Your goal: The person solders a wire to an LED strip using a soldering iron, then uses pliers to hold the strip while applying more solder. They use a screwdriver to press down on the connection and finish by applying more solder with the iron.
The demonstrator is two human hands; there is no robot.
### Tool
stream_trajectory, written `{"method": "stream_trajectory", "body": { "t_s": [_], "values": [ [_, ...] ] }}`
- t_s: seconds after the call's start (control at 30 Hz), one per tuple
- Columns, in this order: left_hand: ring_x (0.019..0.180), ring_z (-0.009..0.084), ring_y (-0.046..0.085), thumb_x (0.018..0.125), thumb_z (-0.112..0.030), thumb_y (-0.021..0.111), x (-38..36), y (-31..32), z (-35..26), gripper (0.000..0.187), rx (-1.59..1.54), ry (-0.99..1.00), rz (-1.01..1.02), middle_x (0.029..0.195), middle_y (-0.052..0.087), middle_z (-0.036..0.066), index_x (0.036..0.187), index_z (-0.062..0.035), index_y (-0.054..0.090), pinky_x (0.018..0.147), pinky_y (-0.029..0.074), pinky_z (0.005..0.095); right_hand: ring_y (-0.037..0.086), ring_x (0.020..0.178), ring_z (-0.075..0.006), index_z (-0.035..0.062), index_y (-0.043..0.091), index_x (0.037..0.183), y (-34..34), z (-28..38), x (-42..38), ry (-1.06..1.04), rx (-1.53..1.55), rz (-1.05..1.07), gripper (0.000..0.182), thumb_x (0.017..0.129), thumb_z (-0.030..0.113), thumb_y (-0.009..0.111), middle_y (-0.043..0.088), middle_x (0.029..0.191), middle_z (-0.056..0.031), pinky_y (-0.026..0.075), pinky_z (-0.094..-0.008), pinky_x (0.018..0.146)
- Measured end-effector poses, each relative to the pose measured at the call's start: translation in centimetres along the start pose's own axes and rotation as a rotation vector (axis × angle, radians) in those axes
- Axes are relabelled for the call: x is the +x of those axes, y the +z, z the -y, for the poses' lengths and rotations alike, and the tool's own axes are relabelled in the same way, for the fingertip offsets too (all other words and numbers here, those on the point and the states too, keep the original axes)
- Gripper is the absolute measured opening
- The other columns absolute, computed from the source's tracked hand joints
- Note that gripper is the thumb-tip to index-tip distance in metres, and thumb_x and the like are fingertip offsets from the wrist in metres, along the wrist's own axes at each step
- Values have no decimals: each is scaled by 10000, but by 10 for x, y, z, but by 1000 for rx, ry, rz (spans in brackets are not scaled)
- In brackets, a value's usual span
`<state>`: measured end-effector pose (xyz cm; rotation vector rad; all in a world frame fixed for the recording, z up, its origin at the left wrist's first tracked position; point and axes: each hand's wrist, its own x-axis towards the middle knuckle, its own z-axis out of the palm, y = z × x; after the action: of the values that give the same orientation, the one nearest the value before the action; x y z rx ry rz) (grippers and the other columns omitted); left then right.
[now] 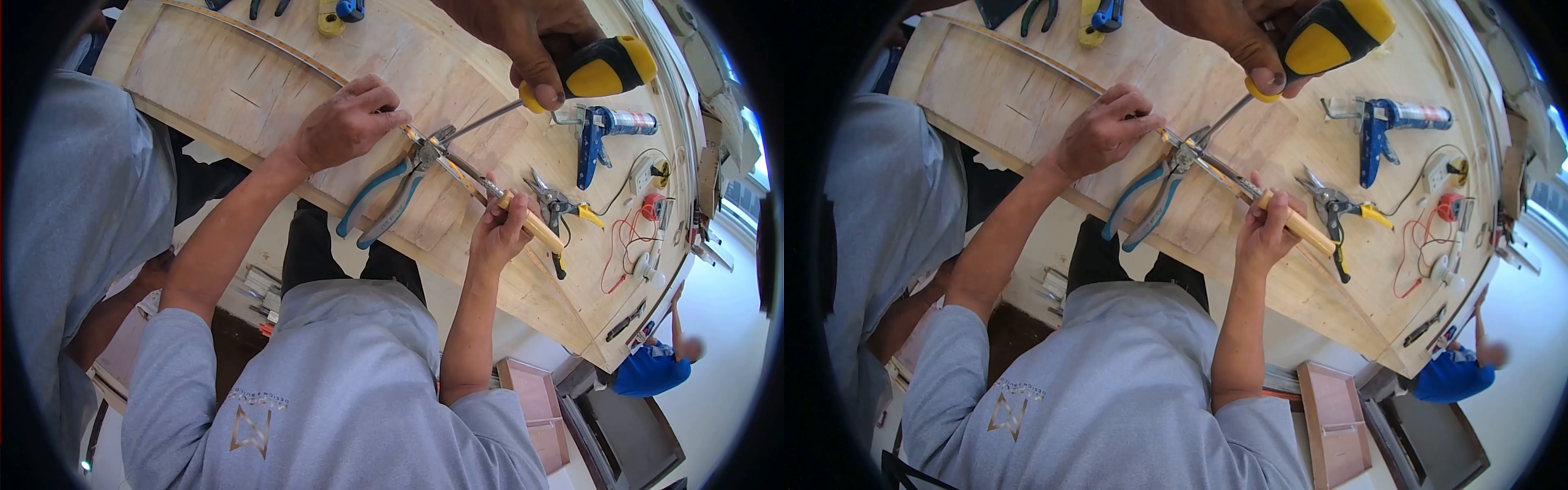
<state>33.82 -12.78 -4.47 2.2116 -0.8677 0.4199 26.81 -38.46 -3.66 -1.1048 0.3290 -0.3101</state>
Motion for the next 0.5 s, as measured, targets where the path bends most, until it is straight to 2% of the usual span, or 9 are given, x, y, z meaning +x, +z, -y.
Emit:
{"method": "stream_trajectory", "body": {
  "t_s": [0.5],
  "values": [
    [874,235,529,698,38,648,-1,1,0,213,4,-1,-6,828,511,60,906,-9,649,748,478,325,431,510,-104,37,518,817,0,1,0,9,-5,-7,99,898,82,552,459,617,-36,464,-535,944]
  ]
}}
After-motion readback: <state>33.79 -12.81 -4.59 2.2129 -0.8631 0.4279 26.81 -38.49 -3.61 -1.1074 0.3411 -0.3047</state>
